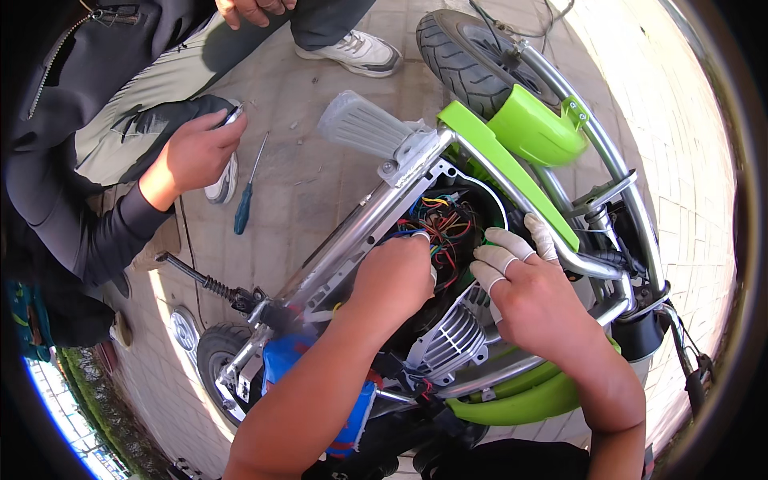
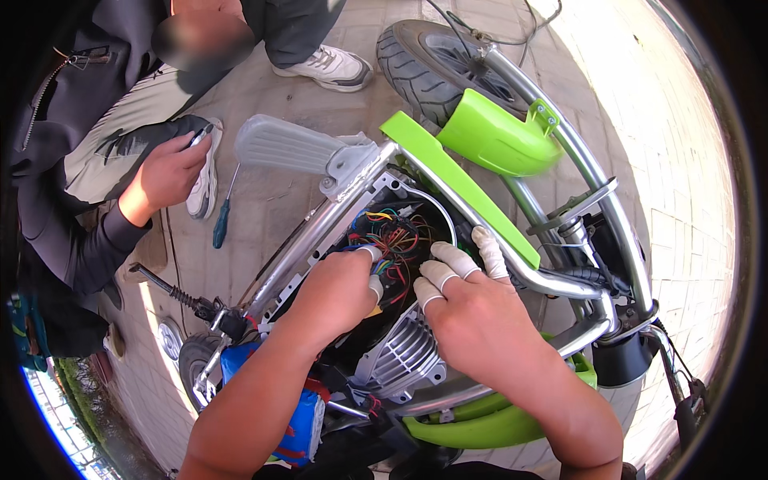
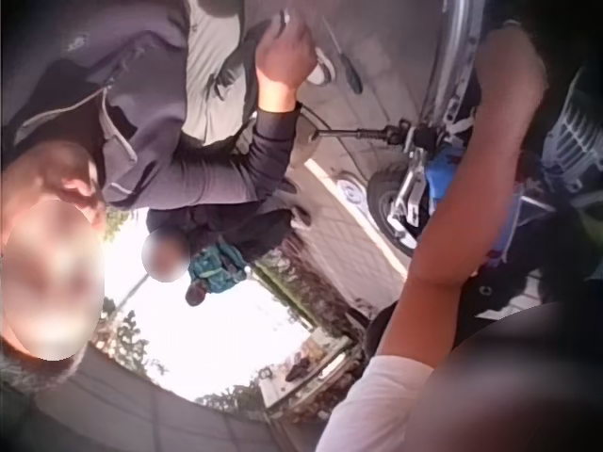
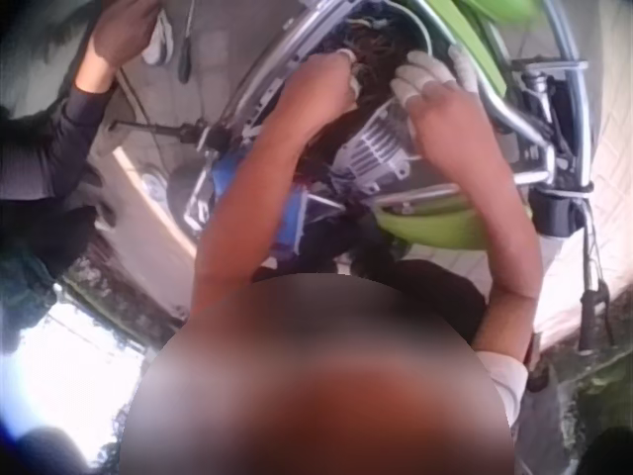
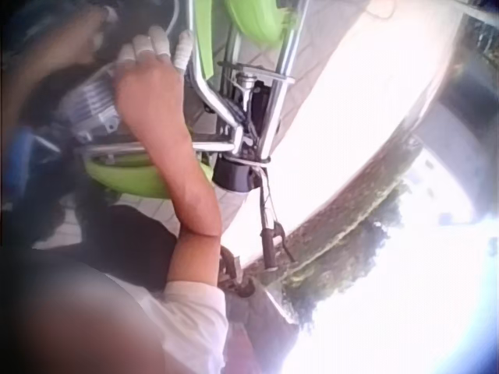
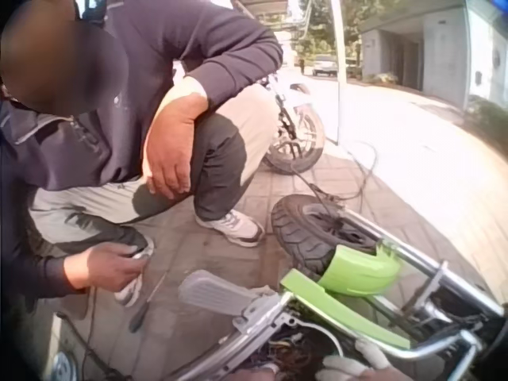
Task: The person works on the wiring of a green electric scooter with the seat removed, connecting and testing wires near the motor and battery. They repeatedly test the throttle response by twisting the right handlebar grip while observing the digital display. A bystander holds a remote control nearby.
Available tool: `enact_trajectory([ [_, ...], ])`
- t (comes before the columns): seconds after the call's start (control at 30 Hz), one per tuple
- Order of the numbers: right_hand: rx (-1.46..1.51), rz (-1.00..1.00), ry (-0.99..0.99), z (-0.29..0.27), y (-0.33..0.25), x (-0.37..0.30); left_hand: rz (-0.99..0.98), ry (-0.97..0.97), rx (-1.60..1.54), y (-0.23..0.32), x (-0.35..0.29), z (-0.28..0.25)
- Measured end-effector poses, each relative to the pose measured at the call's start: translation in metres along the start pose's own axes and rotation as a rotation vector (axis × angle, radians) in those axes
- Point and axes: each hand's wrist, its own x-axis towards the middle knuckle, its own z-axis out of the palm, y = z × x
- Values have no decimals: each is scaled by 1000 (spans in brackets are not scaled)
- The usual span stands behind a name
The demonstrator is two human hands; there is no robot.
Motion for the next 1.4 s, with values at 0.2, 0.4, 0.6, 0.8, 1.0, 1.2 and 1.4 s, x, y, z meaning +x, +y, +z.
enact_trajectory([
  [0.2,33,-99,-24,9,-2,4,-54,0,-89,4,2,-3],
  [0.4,1,-56,-293,3,-4,11,-35,56,-73,1,-1,-2],
  [0.6,26,-49,-310,1,-3,12,16,56,-137,-2,-4,-4],
  [0.8,31,-36,-267,6,0,9,57,7,-66,6,0,-2],
  [1.0,39,-73,-277,4,-2,12,-2,-1,-60,2,2,-5],
  [1.2,60,-52,-300,-3,1,9,11,-25,-65,0,2,-8],
  [1.4,83,130,-65,-63,3,-23,73,-10,-75,-6,0,-6],
])
